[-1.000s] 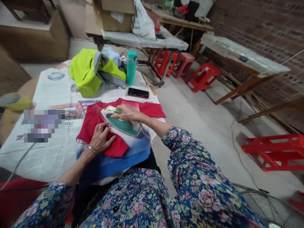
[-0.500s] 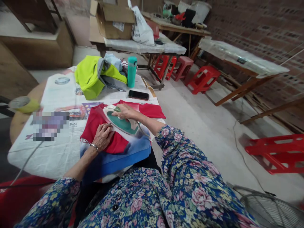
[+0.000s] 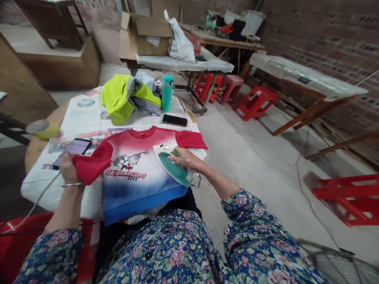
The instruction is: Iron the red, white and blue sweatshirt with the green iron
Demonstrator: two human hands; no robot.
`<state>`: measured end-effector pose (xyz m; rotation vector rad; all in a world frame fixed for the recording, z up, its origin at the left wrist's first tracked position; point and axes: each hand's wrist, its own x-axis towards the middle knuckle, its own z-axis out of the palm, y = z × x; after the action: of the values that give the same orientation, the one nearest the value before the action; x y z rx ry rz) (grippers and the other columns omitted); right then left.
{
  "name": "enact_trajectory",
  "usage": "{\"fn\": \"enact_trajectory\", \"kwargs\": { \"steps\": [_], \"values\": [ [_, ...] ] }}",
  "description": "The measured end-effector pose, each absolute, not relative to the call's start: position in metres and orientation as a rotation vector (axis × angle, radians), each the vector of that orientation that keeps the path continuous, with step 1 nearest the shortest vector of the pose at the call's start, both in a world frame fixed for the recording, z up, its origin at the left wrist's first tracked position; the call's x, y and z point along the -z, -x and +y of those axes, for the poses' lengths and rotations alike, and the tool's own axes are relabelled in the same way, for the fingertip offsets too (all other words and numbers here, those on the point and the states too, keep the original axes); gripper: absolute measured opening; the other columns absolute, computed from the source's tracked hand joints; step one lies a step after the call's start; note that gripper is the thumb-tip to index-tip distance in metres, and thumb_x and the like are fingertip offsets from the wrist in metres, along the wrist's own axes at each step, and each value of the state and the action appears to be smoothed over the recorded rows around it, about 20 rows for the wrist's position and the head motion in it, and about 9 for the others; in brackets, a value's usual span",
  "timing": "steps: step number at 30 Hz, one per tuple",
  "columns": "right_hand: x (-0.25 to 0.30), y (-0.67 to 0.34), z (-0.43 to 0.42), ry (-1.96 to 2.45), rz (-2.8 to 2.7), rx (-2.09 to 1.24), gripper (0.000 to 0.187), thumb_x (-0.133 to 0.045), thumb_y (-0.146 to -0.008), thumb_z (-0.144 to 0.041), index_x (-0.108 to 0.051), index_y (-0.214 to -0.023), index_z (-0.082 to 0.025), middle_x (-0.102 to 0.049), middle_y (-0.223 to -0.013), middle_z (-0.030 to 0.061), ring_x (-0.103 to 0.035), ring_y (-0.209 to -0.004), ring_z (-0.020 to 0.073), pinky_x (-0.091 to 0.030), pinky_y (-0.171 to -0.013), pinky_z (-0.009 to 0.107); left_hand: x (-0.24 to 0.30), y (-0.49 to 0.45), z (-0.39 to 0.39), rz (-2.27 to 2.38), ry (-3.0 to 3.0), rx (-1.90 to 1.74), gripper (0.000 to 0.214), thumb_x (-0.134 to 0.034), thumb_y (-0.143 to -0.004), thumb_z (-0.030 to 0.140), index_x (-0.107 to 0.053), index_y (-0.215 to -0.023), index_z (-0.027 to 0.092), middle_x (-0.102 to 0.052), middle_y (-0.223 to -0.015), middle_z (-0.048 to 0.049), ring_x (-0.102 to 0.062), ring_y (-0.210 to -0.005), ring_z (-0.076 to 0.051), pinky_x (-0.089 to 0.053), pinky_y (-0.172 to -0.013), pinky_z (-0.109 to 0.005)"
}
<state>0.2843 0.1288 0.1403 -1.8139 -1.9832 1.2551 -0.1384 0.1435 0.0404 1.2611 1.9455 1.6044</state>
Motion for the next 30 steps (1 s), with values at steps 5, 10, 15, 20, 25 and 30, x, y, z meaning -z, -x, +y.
{"fn": "enact_trajectory", "kwargs": {
  "steps": [5, 10, 15, 20, 25, 30],
  "values": [
    [-0.141, -0.286, 0.128, 1.816, -1.967, -1.273, 0.027, -0.070, -0.107, -0.038, -0.051, -0.095, -0.023, -0.058, -0.070, -0.0045, -0.051, -0.045, 0.0097, -0.039, -0.046, 0.024, -0.056, 0.159, 0.125, 2.313, -1.403, -0.878, 0.020, -0.080, -0.076, 0.042, -0.067, -0.076, 0.026, -0.061, -0.072, -0.0010, -0.061, -0.084, -0.028, -0.054, -0.095, -0.047],
    [-0.136, -0.290, 0.128, 1.798, -1.956, -1.294, 0.027, -0.071, -0.106, -0.041, -0.052, -0.098, -0.024, -0.058, -0.072, -0.0038, -0.052, -0.049, 0.0110, -0.040, -0.045, 0.023, -0.064, 0.140, 0.115, 2.414, -1.806, -0.732, 0.031, -0.061, -0.086, 0.022, -0.078, -0.111, 0.025, -0.075, -0.115, -0.0132, -0.068, -0.113, -0.035, -0.056, -0.101, -0.050],
    [-0.131, -0.292, 0.130, 1.782, -1.941, -1.291, 0.028, -0.072, -0.106, -0.042, -0.052, -0.097, -0.024, -0.058, -0.074, -0.0026, -0.058, -0.055, 0.0131, -0.040, -0.045, 0.023, -0.056, 0.090, 0.095, 2.323, -2.012, -0.860, 0.047, -0.074, -0.090, 0.047, -0.076, -0.132, 0.026, -0.068, -0.143, -0.0173, -0.064, -0.129, -0.040, -0.056, -0.106, -0.054],
    [-0.138, -0.288, 0.127, 1.807, -1.924, -1.289, 0.027, -0.073, -0.106, -0.038, -0.052, -0.096, -0.023, -0.060, -0.075, -0.0039, -0.052, -0.047, 0.0095, -0.041, -0.045, 0.023, -0.051, 0.088, 0.075, 2.405, -1.819, -0.553, 0.048, -0.077, -0.086, 0.034, -0.075, -0.133, 0.030, -0.066, -0.144, -0.0187, -0.067, -0.123, -0.044, -0.061, -0.096, -0.059],
    [-0.142, -0.287, 0.127, 1.824, -1.919, -1.283, 0.030, -0.072, -0.107, -0.038, -0.050, -0.094, -0.024, -0.059, -0.073, -0.0049, -0.051, -0.044, 0.0091, -0.039, -0.042, 0.023, -0.067, 0.107, 0.084, 2.518, -1.620, -0.610, 0.067, -0.065, -0.091, 0.028, -0.059, -0.157, 0.024, -0.063, -0.146, -0.0227, -0.065, -0.128, -0.046, -0.060, -0.098, -0.068],
    [-0.145, -0.287, 0.125, 1.805, -1.966, -1.327, 0.027, -0.070, -0.108, -0.033, -0.050, -0.093, -0.023, -0.056, -0.062, -0.0065, -0.051, -0.042, 0.0096, -0.036, -0.042, 0.021, -0.058, 0.100, 0.090, 2.462, -1.777, -0.535, 0.053, -0.064, -0.090, 0.024, -0.072, -0.142, 0.024, -0.059, -0.159, -0.0226, -0.061, -0.132, -0.048, -0.058, -0.099, -0.072]
  ]
}}
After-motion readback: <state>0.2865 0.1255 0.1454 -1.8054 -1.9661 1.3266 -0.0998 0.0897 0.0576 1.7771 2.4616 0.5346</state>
